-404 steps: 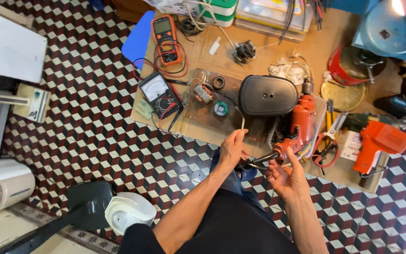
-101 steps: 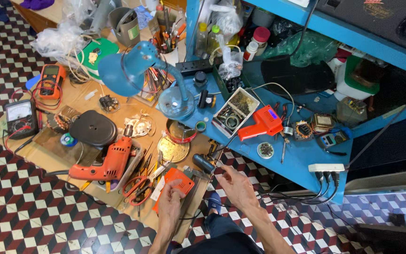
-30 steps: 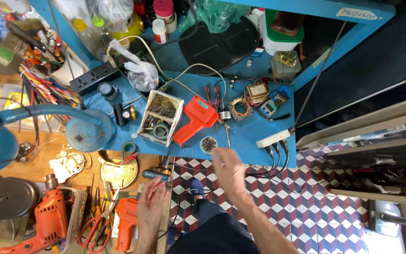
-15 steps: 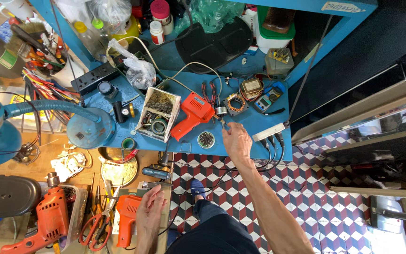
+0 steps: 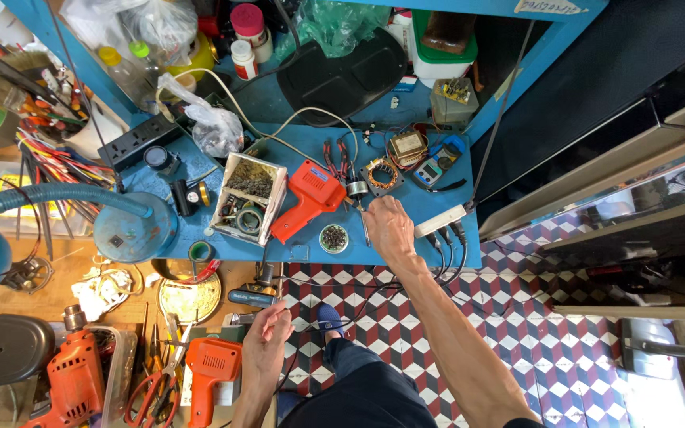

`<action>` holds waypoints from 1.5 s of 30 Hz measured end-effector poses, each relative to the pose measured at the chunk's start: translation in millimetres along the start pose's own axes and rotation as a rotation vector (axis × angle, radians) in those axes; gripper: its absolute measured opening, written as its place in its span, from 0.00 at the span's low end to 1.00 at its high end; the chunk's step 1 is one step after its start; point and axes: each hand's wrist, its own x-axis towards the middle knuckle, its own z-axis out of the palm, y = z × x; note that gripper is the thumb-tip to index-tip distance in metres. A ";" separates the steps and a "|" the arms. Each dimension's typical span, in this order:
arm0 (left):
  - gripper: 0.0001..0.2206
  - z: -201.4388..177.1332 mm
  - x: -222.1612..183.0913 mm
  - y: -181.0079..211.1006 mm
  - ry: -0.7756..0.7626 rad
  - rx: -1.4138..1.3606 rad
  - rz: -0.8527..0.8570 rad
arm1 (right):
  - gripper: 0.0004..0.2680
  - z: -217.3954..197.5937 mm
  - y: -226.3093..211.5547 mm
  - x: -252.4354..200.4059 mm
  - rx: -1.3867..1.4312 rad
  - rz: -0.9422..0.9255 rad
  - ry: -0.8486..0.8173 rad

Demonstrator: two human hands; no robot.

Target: The person works at a cluttered workbench, using a red power drill to remove screws from a black appliance housing. They handle various components, including a motor and wires, and use a multimeter to test connections. The person also uses a hammer to tap a metal part and continues to disassemble and inspect the appliance parts.

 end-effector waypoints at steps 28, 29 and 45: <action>0.14 -45.7 -35.2 -126.7 0.047 0.093 -0.054 | 0.16 28.4 -28.8 -41.5 -0.239 -0.294 -0.042; 0.15 -51.9 -40.3 -125.8 0.053 0.069 -0.120 | 0.15 27.5 -22.7 -41.7 -0.272 -0.293 -0.033; 0.29 -150.1 -66.5 -146.5 0.720 0.661 -0.006 | 0.20 34.6 -128.9 -120.6 0.014 -0.389 -0.312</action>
